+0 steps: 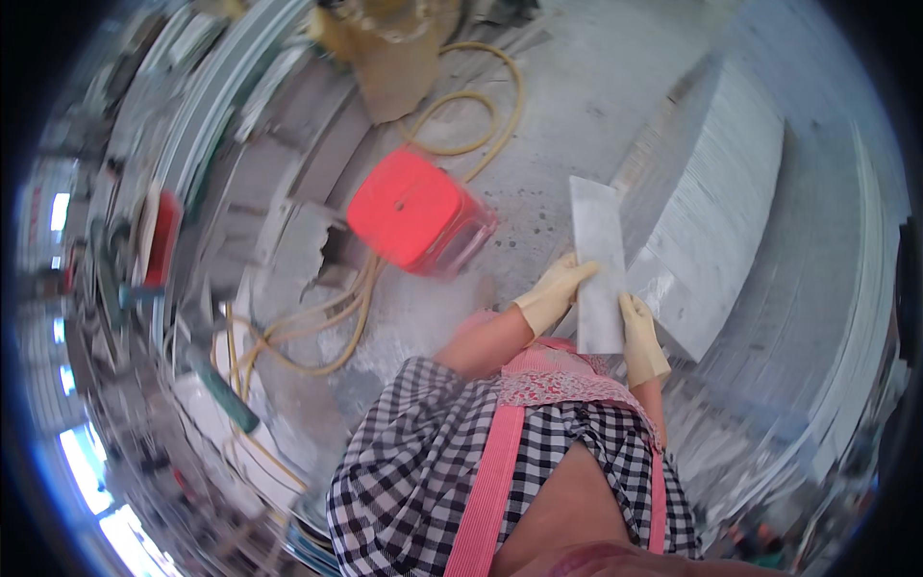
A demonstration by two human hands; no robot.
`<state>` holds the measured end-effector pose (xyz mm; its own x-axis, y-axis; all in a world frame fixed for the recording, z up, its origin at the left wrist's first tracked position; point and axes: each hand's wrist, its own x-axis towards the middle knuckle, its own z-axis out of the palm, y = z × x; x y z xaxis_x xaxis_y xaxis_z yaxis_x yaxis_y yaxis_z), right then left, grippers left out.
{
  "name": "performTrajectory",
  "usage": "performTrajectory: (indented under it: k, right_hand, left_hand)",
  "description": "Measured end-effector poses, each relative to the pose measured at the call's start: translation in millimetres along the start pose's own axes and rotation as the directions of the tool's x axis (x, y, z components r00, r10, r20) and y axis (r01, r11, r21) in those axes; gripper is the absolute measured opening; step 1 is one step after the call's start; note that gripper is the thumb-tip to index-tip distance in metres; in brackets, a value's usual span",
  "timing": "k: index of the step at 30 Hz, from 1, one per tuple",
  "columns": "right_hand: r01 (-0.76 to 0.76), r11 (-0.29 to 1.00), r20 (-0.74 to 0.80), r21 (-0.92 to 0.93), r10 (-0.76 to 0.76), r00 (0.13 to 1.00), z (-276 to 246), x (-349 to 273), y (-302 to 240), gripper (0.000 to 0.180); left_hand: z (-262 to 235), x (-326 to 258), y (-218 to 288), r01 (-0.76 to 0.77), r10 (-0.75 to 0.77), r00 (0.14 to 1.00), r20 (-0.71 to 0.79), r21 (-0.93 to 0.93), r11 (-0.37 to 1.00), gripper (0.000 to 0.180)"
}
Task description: The person picks up thin white rectangular boards from a conveyor, wipes their surfaces with a cloth, and stacks them on a nearby pile. The person repeats this cycle, handling each board individually and placing it on top of the previous ones.
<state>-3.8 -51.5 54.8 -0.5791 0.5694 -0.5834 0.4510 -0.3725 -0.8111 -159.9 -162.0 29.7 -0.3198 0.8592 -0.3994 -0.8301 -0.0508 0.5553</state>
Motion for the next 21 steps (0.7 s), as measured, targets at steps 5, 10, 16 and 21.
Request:
performTrajectory:
  k: [5, 10, 16, 21]
  right_hand:
    - [-0.002, 1.000, 0.010, -0.001, 0.002, 1.000, 72, 0, -23, 0.044]
    - [0.087, 0.989, 0.032, -0.116, -0.084, 0.996, 114, 33, -41, 0.047]
    - [0.169, 0.978, 0.054, -0.126, -0.163, 0.985, 133, 68, -57, 0.048]
    - [0.140, 0.990, -0.048, 0.016, -0.139, 0.989, 104, 62, -65, 0.051]
  left_hand:
    - [-42, -22, 56, -0.057, 0.069, 0.996, -0.054, 0.203, 0.978, 0.038]
    - [-59, -21, 105, -0.015, 0.012, 0.995, -0.095, -0.035, 0.999, 0.046]
    - [-84, 7, 129, -0.096, 0.096, 0.995, -0.038, -0.012, 0.995, 0.052]
    - [-79, 48, 121, 0.048, -0.050, 0.998, 0.026, 0.080, 0.996, 0.050]
